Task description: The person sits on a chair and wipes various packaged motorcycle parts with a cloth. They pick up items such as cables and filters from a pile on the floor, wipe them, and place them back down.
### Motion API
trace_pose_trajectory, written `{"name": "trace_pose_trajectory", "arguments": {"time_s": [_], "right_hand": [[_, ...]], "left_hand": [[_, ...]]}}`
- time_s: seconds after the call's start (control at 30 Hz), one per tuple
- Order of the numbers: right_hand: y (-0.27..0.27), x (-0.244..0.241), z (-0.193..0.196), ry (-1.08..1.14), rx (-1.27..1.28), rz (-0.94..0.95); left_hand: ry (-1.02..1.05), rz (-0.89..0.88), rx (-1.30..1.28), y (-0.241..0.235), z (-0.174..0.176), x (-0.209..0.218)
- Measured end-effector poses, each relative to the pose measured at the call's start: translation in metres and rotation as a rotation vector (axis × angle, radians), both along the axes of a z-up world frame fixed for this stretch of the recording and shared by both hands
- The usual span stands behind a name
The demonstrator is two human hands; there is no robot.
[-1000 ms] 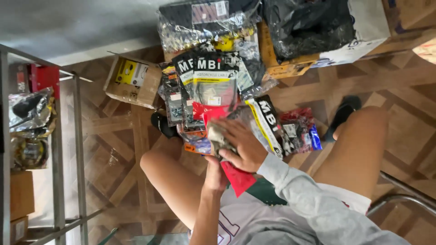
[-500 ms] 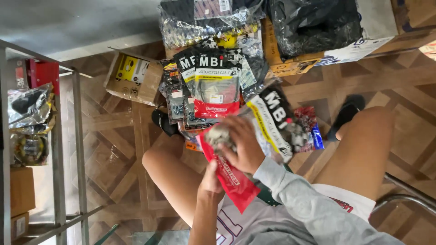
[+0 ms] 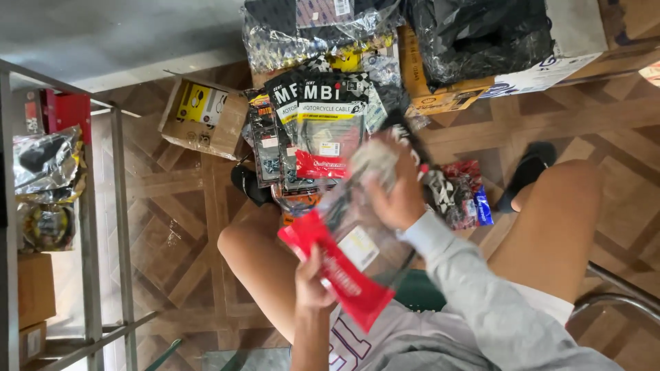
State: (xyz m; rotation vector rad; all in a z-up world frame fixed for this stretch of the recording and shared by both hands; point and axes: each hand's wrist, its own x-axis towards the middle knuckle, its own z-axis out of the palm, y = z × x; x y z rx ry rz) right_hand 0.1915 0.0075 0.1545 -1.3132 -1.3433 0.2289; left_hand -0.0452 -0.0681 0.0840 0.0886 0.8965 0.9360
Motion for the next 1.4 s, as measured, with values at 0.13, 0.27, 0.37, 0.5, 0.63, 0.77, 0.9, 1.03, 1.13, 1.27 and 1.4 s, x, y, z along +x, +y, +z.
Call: {"name": "trace_pose_trajectory", "arguments": {"time_s": [0.13, 0.27, 0.37, 0.5, 0.63, 0.77, 0.9, 1.03, 1.13, 1.27, 1.4], "right_hand": [[-0.014, 0.042, -0.022, 0.208, -0.399, -0.137], [-0.024, -0.022, 0.059, 0.236, -0.072, 0.243], [-0.039, -0.043, 0.018, -0.122, -0.296, 0.094], [-0.019, 0.005, -0.07, 0.148, -0.54, -0.082], [0.056, -0.009, 0.001, 0.837, -0.913, -0.066], [0.0, -0.018, -0.092, 0.675, -1.297, 0.048], [-0.164, 0.061, -0.318, 0.502, -1.678, 0.192], [-0.165, 0.045, -0.389, 0.074, -1.688, 0.264], [-0.141, 0.042, -0.332, -0.144, -1.517, 0.311], [-0.117, 0.044, -0.273, 0.116, -1.504, 0.273], [-0.134, 0.055, -0.32, 0.016, -1.523, 0.244]], "left_hand": [[-0.205, -0.077, 0.135, 0.001, 0.018, -0.022], [-0.059, -0.108, 0.047, 0.022, 0.041, 0.011], [0.033, -0.202, 0.05, 0.024, 0.054, 0.015], [0.043, -0.197, 0.064, -0.001, 0.032, -0.051], [0.024, -0.142, 0.292, -0.016, 0.033, -0.121], [0.562, 0.206, 0.587, 0.001, 0.039, -0.158], [0.618, 0.329, 0.316, 0.031, 0.112, -0.132], [0.702, 0.351, 0.033, 0.064, 0.172, -0.055], [0.573, 0.442, 0.015, 0.097, 0.135, -0.032], [0.29, 0.426, 0.027, 0.165, 0.027, 0.0], [0.247, 0.273, -0.073, 0.167, -0.108, 0.015]]}}
